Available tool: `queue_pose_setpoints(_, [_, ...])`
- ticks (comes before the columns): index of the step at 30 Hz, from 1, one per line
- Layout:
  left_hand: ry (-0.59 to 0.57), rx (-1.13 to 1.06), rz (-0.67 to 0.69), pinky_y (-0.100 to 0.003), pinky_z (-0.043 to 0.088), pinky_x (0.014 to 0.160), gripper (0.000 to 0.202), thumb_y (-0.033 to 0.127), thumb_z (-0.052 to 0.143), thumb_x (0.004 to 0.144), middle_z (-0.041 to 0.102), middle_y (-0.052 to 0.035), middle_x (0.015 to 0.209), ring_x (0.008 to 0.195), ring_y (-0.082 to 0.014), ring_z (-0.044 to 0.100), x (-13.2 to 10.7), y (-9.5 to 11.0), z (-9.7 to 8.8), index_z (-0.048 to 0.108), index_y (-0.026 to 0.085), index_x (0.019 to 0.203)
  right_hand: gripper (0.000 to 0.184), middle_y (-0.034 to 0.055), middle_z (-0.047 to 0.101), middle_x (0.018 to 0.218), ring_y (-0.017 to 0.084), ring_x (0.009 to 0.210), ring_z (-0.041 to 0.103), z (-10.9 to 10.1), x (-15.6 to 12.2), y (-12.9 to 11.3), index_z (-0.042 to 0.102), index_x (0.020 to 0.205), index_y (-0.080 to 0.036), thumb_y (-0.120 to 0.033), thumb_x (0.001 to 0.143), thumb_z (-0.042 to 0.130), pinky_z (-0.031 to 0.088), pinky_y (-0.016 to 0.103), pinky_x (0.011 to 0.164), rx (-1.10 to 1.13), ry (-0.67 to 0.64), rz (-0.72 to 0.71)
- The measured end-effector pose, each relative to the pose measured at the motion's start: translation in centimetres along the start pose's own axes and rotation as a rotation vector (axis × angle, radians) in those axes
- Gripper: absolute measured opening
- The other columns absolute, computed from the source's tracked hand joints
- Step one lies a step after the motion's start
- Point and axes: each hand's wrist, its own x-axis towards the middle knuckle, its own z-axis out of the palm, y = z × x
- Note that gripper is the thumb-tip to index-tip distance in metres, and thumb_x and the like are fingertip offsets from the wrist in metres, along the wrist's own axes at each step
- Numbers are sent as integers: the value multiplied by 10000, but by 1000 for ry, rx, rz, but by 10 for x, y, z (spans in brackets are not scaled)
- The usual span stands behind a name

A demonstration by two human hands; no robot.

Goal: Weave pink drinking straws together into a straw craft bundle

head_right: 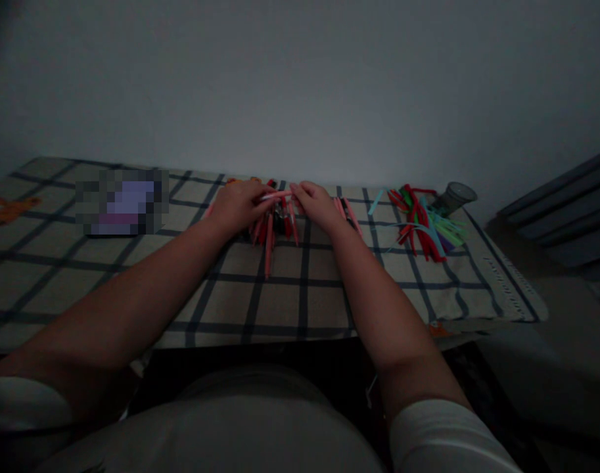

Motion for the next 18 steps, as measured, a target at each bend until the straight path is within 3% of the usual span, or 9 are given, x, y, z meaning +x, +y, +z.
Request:
queue_pose_setpoints(8, [-8, 16, -29, -392, 555, 972, 440, 527, 594, 1220, 919, -91, 1359, 1291, -322, 829, 0, 0, 0, 896, 339, 1479, 169, -74, 538, 723, 157, 667, 474, 3, 2, 4, 628, 958, -273, -322, 1037, 769, 370, 288, 654, 131, 4, -36])
queue_pose_setpoints(12, [4, 10, -21, -392, 558, 968, 434, 518, 604, 1218, 924, -95, 1317, 1270, -326, 838, 0, 0, 0, 897, 323, 1472, 127, -70, 564, 760, 150, 672, 489, 2, 0, 1, 630, 990, -271, -203, 989, 738, 388, 281, 655, 171, 2, -41])
queue_pose_setpoints(15, [4, 10, -25, -392, 554, 958, 425, 519, 614, 1211, 921, -96, 1316, 1272, -327, 834, 0, 1, 0, 898, 329, 1464, 178, -66, 559, 765, 149, 672, 491, 1, -1, 0, 627, 973, -273, -317, 1069, 770, 406, 281, 657, 154, -4, -34])
queue_pose_setpoints(18, [0, 6, -32, -387, 552, 970, 416, 501, 621, 1206, 916, -95, 1321, 1276, -321, 824, 0, 1, -1, 896, 334, 1471, 483, -42, 553, 744, 158, 681, 503, 1, 1, 3, 608, 871, -266, -637, 1138, 766, 418, 294, 652, 82, 4, -3])
